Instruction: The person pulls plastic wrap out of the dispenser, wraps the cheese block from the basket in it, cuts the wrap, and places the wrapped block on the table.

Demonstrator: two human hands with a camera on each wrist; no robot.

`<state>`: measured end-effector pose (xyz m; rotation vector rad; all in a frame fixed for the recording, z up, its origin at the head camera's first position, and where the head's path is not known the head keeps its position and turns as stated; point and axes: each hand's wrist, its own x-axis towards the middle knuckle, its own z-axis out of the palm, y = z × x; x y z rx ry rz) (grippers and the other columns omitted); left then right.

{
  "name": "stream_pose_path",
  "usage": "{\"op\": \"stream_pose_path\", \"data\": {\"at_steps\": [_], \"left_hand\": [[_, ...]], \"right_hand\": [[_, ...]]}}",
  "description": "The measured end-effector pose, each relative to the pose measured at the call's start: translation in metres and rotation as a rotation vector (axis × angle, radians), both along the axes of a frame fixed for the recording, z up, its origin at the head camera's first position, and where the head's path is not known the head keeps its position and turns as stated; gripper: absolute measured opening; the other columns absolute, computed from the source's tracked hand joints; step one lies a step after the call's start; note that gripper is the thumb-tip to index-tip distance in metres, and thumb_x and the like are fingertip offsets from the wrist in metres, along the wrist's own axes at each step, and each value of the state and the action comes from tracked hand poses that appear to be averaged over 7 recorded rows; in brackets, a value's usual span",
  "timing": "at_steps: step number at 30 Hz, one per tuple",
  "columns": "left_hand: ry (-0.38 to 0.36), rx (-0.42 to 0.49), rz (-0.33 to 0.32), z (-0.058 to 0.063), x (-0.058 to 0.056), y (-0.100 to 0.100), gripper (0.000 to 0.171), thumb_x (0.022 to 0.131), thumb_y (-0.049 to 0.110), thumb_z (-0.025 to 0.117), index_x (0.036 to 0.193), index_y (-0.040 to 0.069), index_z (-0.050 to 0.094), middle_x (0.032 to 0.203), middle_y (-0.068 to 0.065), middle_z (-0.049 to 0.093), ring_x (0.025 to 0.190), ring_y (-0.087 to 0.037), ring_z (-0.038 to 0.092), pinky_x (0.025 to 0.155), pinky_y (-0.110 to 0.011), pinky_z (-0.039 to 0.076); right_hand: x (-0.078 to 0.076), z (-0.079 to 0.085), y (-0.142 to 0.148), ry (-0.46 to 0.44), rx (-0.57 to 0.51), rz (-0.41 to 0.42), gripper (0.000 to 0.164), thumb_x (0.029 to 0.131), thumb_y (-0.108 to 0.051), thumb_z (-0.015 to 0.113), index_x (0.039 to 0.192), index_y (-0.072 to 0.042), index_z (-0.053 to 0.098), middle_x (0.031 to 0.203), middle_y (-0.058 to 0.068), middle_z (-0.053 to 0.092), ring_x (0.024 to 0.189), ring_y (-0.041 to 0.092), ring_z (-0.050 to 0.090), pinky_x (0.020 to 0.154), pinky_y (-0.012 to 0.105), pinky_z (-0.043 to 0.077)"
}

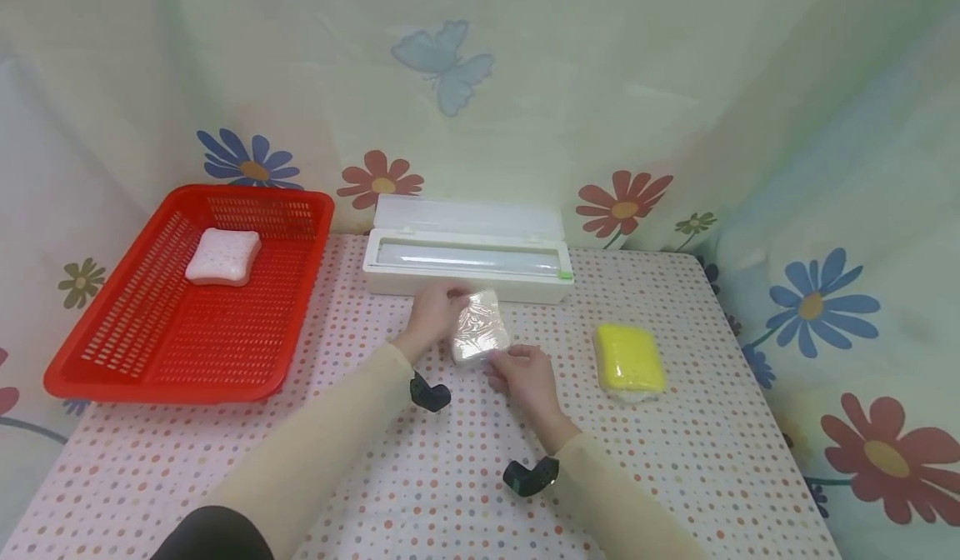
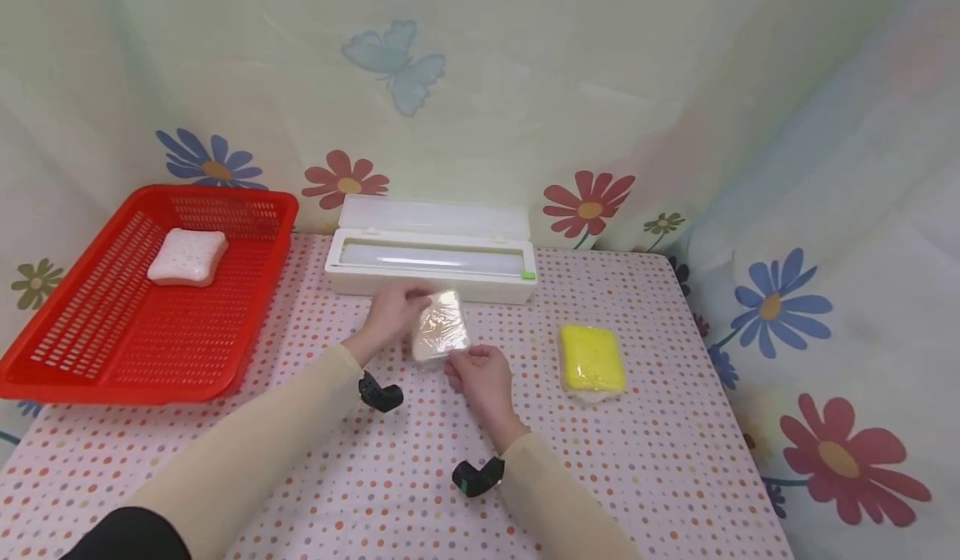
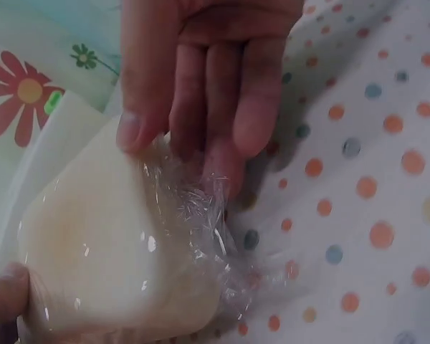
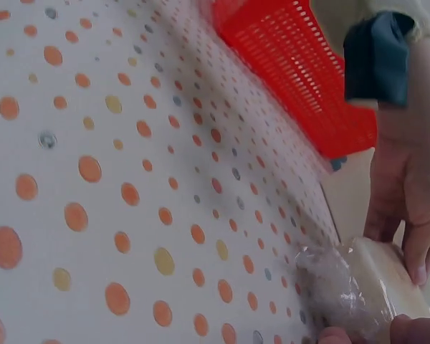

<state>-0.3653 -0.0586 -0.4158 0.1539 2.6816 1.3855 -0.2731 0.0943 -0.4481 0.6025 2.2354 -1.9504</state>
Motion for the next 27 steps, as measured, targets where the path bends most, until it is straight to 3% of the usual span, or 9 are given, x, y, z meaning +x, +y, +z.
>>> {"op": "stream_pose_path", "data": {"at_steps": [5, 9, 12, 17, 21, 24, 27], "left_hand": [[-0.018, -0.048, -0.108, -0.007, -0.01, -0.001, 0.029, 0.102, 0.016, 0.059, 0.13, 0.01, 0.068, 0.135, -0.01, 0.067, 0.129, -0.03, 0.06, 0.114, -0.046, 0.045], [0.005, -0.075, -0.225, -0.016, -0.014, -0.007, 0.04, 0.104, 0.026, 0.058, 0.14, 0.008, 0.06, 0.145, -0.012, 0.06, 0.138, -0.031, 0.053, 0.12, -0.047, 0.038], [0.008, -0.091, -0.318, -0.023, -0.014, -0.013, 0.065, 0.096, 0.038, 0.069, 0.151, 0.011, 0.049, 0.156, -0.011, 0.049, 0.146, -0.031, 0.044, 0.123, -0.049, 0.033], [0.031, -0.128, -0.426, -0.033, -0.008, -0.026, 0.119, 0.068, 0.044, 0.094, 0.162, 0.019, 0.026, 0.167, -0.011, 0.026, 0.151, -0.033, 0.034, 0.123, -0.054, 0.03], [0.039, -0.141, -0.422, -0.038, -0.001, -0.032, 0.136, 0.058, 0.042, 0.099, 0.163, 0.021, 0.016, 0.165, -0.013, 0.018, 0.149, -0.036, 0.035, 0.121, -0.055, 0.033], [0.039, -0.15, -0.406, -0.039, 0.004, -0.034, 0.143, 0.055, 0.043, 0.1, 0.164, 0.02, 0.011, 0.167, -0.013, 0.012, 0.152, -0.038, 0.029, 0.122, -0.054, 0.03], [0.048, -0.156, -0.409, -0.041, 0.007, -0.035, 0.148, 0.055, 0.043, 0.1, 0.164, 0.016, 0.005, 0.168, -0.016, 0.008, 0.155, -0.038, 0.023, 0.124, -0.052, 0.027]], "right_hand": [[0.001, -0.005, -0.004, -0.015, -0.086, 0.02, 0.036, 0.101, -0.009, 0.062, 0.127, 0.012, 0.048, 0.117, 0.031, 0.07, 0.098, 0.026, 0.076, 0.083, 0.03, 0.063], [0.0, -0.008, -0.003, -0.028, -0.055, 0.048, 0.031, 0.102, -0.012, 0.061, 0.123, 0.01, 0.053, 0.116, 0.03, 0.071, 0.098, 0.025, 0.077, 0.082, 0.029, 0.063], [0.0, -0.008, 0.002, -0.039, 0.006, 0.09, 0.032, 0.102, -0.016, 0.062, 0.122, 0.008, 0.055, 0.115, 0.027, 0.072, 0.097, 0.024, 0.076, 0.082, 0.028, 0.063], [0.001, -0.002, 0.016, -0.038, 0.213, 0.205, 0.039, 0.1, -0.027, 0.065, 0.126, 0.001, 0.056, 0.106, 0.018, 0.076, 0.087, 0.018, 0.075, 0.077, 0.029, 0.063], [-0.006, 0.006, 0.034, 0.029, 0.472, 0.277, 0.053, 0.096, -0.037, 0.071, 0.132, -0.003, 0.051, 0.108, 0.015, 0.072, 0.091, 0.022, 0.069, 0.079, 0.034, 0.059], [-0.02, 0.009, 0.045, 0.144, 0.591, 0.371, 0.076, 0.088, -0.037, 0.08, 0.146, -0.006, 0.041, 0.134, 0.019, 0.06, 0.118, 0.033, 0.062, 0.099, 0.047, 0.055], [-0.033, 0.005, 0.051, 0.234, 0.594, 0.53, 0.111, 0.076, -0.034, 0.09, 0.16, -0.011, 0.022, 0.159, 0.02, 0.038, 0.146, 0.039, 0.041, 0.118, 0.058, 0.037]]}}
